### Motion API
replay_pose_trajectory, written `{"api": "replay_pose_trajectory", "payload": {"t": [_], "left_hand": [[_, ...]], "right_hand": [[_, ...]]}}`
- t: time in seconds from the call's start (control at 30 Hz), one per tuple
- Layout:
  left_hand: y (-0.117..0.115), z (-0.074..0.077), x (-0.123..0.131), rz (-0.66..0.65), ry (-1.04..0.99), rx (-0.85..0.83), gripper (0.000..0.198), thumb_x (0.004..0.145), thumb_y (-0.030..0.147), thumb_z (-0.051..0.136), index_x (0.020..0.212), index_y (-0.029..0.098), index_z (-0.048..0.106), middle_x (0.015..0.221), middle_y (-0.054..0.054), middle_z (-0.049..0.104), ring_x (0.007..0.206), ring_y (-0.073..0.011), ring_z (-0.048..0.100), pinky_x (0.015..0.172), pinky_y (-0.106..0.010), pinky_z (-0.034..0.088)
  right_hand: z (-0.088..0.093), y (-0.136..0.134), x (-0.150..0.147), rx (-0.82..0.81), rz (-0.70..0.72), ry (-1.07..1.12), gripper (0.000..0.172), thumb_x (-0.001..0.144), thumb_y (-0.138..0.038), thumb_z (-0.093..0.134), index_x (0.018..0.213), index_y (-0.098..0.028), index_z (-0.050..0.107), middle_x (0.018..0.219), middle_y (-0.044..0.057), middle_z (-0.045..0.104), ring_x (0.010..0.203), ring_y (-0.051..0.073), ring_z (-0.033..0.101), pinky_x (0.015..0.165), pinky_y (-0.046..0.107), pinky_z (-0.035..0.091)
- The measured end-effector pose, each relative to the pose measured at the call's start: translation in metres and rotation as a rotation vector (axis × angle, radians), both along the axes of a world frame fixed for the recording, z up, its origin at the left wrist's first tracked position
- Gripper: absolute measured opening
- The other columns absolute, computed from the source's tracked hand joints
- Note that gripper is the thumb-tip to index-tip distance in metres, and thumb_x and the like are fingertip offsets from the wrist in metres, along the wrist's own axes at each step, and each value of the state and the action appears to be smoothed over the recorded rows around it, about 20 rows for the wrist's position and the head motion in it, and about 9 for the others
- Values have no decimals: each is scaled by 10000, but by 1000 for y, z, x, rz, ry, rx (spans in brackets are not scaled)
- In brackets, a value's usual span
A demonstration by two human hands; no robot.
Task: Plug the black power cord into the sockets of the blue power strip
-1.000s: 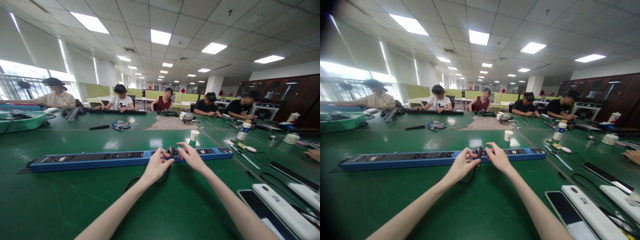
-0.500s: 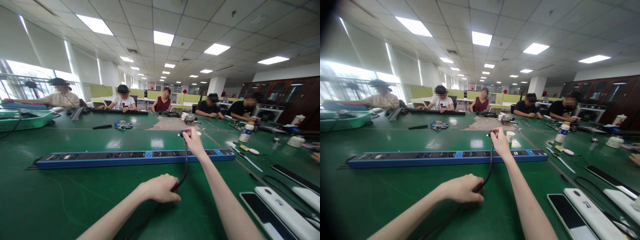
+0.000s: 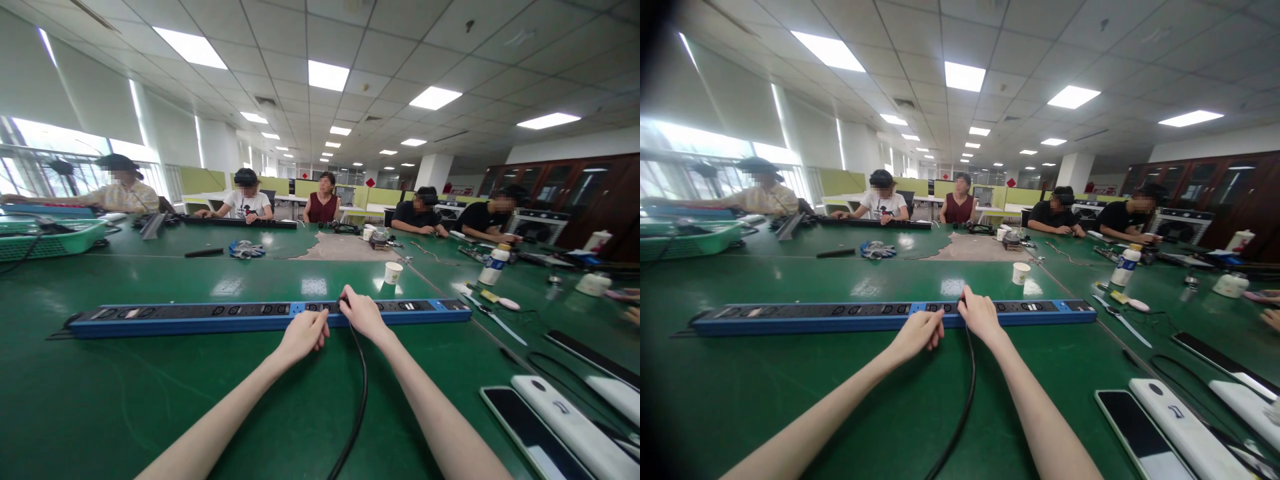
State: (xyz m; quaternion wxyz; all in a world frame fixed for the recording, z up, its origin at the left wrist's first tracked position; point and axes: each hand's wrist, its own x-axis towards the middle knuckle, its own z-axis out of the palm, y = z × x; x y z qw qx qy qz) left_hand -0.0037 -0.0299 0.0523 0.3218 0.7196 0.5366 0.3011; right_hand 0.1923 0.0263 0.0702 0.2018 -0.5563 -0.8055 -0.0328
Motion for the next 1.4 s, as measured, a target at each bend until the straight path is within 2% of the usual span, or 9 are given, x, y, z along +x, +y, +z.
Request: {"api": "replay_pose_trajectory", "payload": {"t": [0.1,0.17,0.23,0.43,0.8,1.0,1.17,1.3,1.4], "left_hand": [[9,-21,-17,267,219,565,456,1065,443,340,1020,196,721,998,-112,765,991,-260,708,941,-413,527],[13,-35,-27,238,347,791,358,1042,322,410,1229,206,691,1275,-125,716,1225,-276,635,1120,-460,439],[17,-48,-34,207,442,871,418,1019,266,446,1393,193,618,1445,-128,629,1345,-280,564,1219,-483,348],[30,-71,-38,258,569,846,502,1018,271,446,1500,167,544,1532,-130,568,1404,-280,529,1244,-496,339],[28,-68,-38,261,579,852,511,1013,278,453,1506,181,552,1529,-115,575,1404,-270,537,1245,-484,352],[29,-68,-38,246,564,857,514,1015,273,444,1512,187,544,1531,-121,571,1406,-277,537,1238,-501,361],[30,-70,-40,232,546,860,515,1013,275,444,1508,178,545,1530,-125,572,1404,-278,538,1238,-500,363],[31,-72,-40,235,541,858,524,1011,274,443,1516,171,535,1527,-129,575,1401,-279,539,1241,-501,355],[31,-71,-40,234,540,857,526,1006,272,450,1515,172,535,1529,-124,574,1400,-278,539,1238,-496,358]], "right_hand": [[-3,-4,-10,57,-39,-112,181,1063,-320,425,1151,-232,556,960,54,758,933,206,698,844,302,345],[-2,-6,-17,61,-66,-162,183,1062,-301,418,1155,-229,559,956,63,760,935,217,703,847,314,351],[-1,-7,-22,28,-90,-180,191,1062,-296,416,1176,-233,555,980,72,763,936,225,708,823,315,361],[3,-5,-23,-88,-130,-125,208,1054,-320,438,1216,-255,550,1047,86,752,937,232,709,760,296,377],[-9,3,-13,-26,-93,41,155,1009,-364,510,1107,-262,573,952,39,739,874,216,696,698,279,336],[31,-3,0,73,-106,254,257,1032,-412,435,1184,-281,596,855,-3,719,782,185,659,654,262,327],[68,-12,28,157,-69,259,313,1005,-376,433,1123,-285,708,820,-1,710,784,179,636,660,263,352],[74,-7,63,61,-41,251,315,975,-344,455,1062,-241,740,763,5,692,733,172,623,671,261,391],[71,-3,95,-139,45,283,389,987,-229,353,1169,-229,698,792,1,713,759,161,648,733,252,441]]}}
